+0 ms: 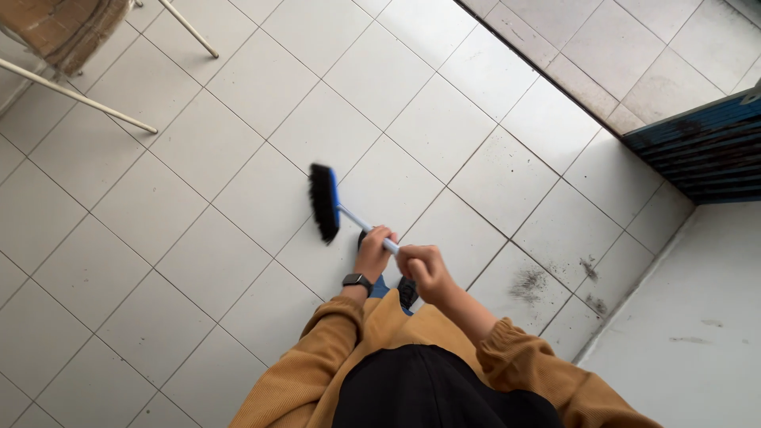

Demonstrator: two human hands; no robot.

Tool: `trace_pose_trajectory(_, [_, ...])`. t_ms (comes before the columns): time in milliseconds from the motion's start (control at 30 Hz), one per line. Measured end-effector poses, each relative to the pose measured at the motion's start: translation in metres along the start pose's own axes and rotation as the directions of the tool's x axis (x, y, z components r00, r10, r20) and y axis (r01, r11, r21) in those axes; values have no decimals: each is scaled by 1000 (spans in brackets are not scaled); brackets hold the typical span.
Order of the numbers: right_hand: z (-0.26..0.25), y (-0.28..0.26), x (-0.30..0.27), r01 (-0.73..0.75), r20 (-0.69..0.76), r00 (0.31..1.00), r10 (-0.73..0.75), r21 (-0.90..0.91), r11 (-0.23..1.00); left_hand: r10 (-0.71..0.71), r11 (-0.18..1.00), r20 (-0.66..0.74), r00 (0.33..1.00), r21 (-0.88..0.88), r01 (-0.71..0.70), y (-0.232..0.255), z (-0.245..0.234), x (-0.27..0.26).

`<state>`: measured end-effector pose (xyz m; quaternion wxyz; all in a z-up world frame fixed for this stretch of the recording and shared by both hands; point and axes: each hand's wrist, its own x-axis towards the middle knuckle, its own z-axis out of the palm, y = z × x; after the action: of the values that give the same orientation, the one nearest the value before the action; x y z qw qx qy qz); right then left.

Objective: Sweep the tiled floor using a broom.

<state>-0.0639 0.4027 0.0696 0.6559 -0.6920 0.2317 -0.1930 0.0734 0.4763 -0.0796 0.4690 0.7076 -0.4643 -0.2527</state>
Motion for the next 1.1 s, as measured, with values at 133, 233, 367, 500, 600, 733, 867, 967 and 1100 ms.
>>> trace_pose_trajectory(133, [-31, -15, -28, -61, -159, 986, 53, -49, 997, 73, 992, 54, 996, -104, -67, 48, 45, 20])
trace_pose_trajectory(233, [-41, -20, -46, -55, -263, 964, 22, -118, 991, -4, 986, 155, 988, -161, 30, 61, 75, 24])
trace_pose_trajectory(367, [-37, -46, -58, -34, -136, 991, -9, -315, 948, -30, 982, 359, 933, -162, 94, 85, 67, 22])
trace_pose_trajectory(500, [-38, -101, -62, 186, 58, 982, -182, -73, 980, 53, 996, 231, 971, 60, -69, 142, 23, 8])
trace_pose_trajectory(600, [-26, -139, -81, 217, 4, 976, -217, 20, 976, 140, 980, 113, 984, 126, -154, 159, -2, -20])
trace_pose_trajectory(733, [18, -148, -73, 314, -62, 948, -313, 7, 950, 122, 969, 37, 992, 214, -127, 141, -53, -63])
trace_pose_trajectory(867, [90, -99, -53, 91, 181, 969, -168, 371, 924, -112, 966, -63, 992, 229, 124, 88, -124, -117])
trace_pose_trajectory(967, [152, -51, -34, -7, 252, 962, -102, 397, 918, -281, 929, -91, 955, 226, 294, 38, -163, -151])
trace_pose_trajectory(1100, [197, -5, -18, -119, 304, 953, 10, 344, 931, -355, 896, -185, 916, 213, 390, -45, -159, -183])
